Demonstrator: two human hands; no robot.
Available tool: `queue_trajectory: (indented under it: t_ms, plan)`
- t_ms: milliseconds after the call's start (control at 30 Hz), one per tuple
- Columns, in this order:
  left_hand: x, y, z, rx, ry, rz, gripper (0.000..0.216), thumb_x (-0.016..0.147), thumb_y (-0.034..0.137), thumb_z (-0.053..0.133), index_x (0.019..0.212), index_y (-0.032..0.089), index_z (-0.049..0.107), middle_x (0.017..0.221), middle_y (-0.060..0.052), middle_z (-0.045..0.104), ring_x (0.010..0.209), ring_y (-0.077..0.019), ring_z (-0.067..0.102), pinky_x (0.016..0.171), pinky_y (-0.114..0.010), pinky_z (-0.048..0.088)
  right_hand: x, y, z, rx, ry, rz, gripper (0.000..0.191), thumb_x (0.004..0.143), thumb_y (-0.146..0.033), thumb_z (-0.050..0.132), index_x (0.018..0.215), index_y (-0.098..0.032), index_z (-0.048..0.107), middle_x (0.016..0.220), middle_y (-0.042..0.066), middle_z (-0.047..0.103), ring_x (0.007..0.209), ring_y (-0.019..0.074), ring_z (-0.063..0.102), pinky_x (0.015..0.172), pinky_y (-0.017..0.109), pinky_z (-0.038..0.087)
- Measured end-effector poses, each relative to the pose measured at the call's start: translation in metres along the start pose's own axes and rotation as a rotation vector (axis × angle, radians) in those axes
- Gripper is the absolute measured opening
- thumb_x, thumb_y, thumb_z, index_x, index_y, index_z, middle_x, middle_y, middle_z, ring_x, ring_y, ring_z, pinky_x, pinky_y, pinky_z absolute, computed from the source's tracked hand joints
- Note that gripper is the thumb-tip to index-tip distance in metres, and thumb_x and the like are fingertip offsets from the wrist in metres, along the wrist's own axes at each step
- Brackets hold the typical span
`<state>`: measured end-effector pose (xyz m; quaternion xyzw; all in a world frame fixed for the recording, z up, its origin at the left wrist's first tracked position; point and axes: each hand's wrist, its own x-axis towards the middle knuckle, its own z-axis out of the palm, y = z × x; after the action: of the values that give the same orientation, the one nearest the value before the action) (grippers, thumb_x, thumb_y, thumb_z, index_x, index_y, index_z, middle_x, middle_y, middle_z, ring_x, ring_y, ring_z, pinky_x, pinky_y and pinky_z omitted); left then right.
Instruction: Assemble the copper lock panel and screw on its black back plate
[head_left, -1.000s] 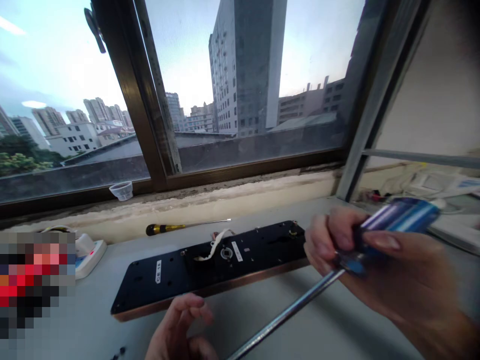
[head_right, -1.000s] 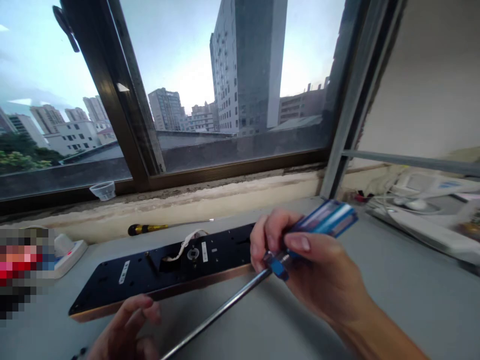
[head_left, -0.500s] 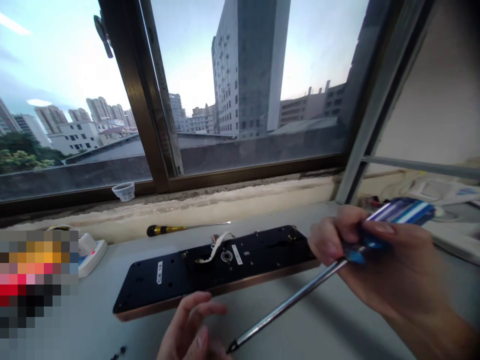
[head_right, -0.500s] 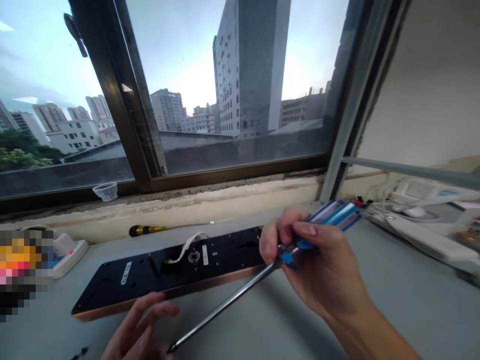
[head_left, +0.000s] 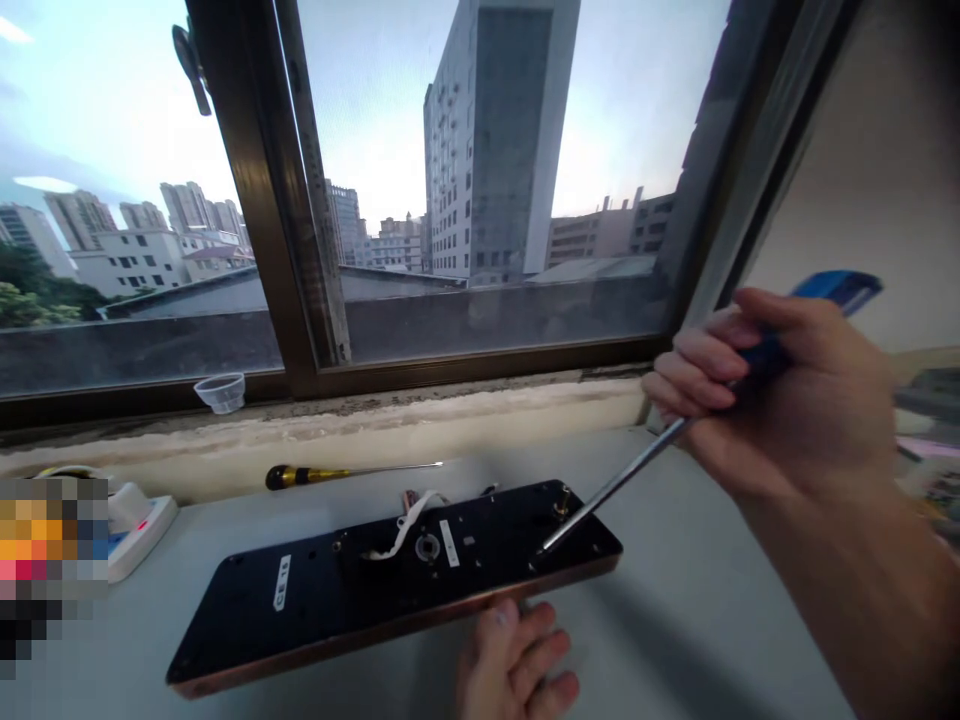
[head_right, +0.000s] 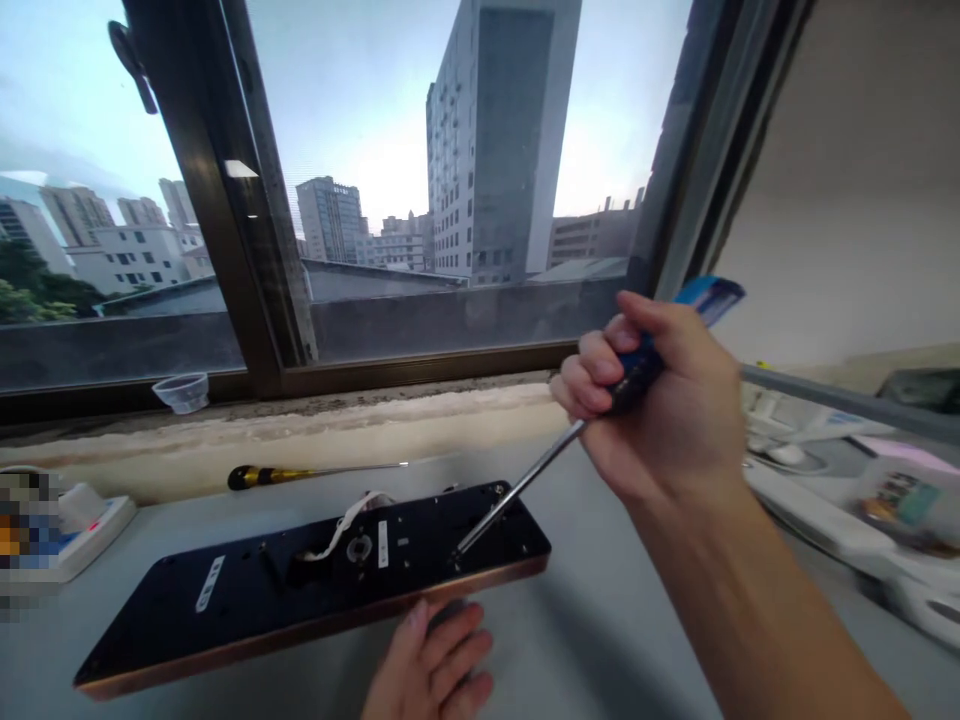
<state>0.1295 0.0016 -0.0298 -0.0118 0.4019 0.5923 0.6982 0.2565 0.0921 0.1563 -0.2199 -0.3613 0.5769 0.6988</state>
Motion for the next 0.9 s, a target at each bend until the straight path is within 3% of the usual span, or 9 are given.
queue_trajectory:
  t_ms: [100, 200, 433, 700, 900]
  plan:
    - [0.008, 0.001, 0.018, -0.022, 0.029, 0.052, 0.025, 0.084, 0.030, 0.049, 0.085, 0.007, 0.060, 0.076, -0.013, 0.072, 0.072, -0.0206, 0.069, 0.063, -0.028, 0.053, 0.001, 0.004, 0.014, -0.091, -0.102, 0.020, 0.027, 0.069, -0.021, 0.052, 0.048, -0.017, 0.036, 0.036, -0.005, 0.029, 0.028, 0.0048, 0.023, 0.031, 0.020, 0.016]
    - [0.014, 0.001, 0.024, -0.012, 0.050, 0.097, 0.015, 0.080, 0.024, 0.056, 0.080, 0.010, 0.059, 0.068, -0.011, 0.072, 0.068, -0.0215, 0.069, 0.064, -0.029, 0.054, 0.000, 0.009, 0.022, -0.164, -0.155, -0.023, 0.027, 0.066, -0.025, 0.060, 0.050, -0.018, 0.039, 0.036, -0.006, 0.031, 0.028, 0.0048, 0.025, 0.031, 0.019, 0.016]
    - [0.018, -0.001, 0.023, 0.020, 0.061, 0.129, 0.004, 0.074, 0.015, 0.057, 0.077, 0.012, 0.058, 0.063, -0.009, 0.072, 0.064, -0.0214, 0.069, 0.065, -0.030, 0.055, 0.000, 0.016, 0.029, -0.226, -0.152, -0.082, 0.026, 0.076, -0.033, 0.050, 0.055, -0.019, 0.043, 0.041, -0.005, 0.035, 0.030, 0.0066, 0.028, 0.028, 0.019, 0.019]
    - [0.018, 0.000, 0.023, 0.033, 0.047, 0.122, 0.006, 0.073, 0.016, 0.059, 0.078, 0.012, 0.058, 0.065, -0.009, 0.072, 0.067, -0.0224, 0.069, 0.069, -0.032, 0.055, -0.003, 0.018, 0.032, -0.180, -0.169, -0.190, 0.027, 0.062, -0.032, 0.067, 0.054, -0.017, 0.045, 0.048, -0.005, 0.039, 0.035, 0.0048, 0.034, 0.028, 0.018, 0.022]
    - [0.017, -0.001, 0.023, 0.026, 0.050, 0.133, 0.010, 0.073, 0.017, 0.059, 0.081, 0.011, 0.057, 0.066, -0.010, 0.072, 0.068, -0.0243, 0.069, 0.071, -0.034, 0.054, 0.000, 0.026, 0.032, -0.187, -0.200, -0.125, 0.025, 0.070, -0.034, 0.057, 0.055, -0.020, 0.043, 0.043, -0.005, 0.037, 0.031, 0.0059, 0.030, 0.029, 0.019, 0.019]
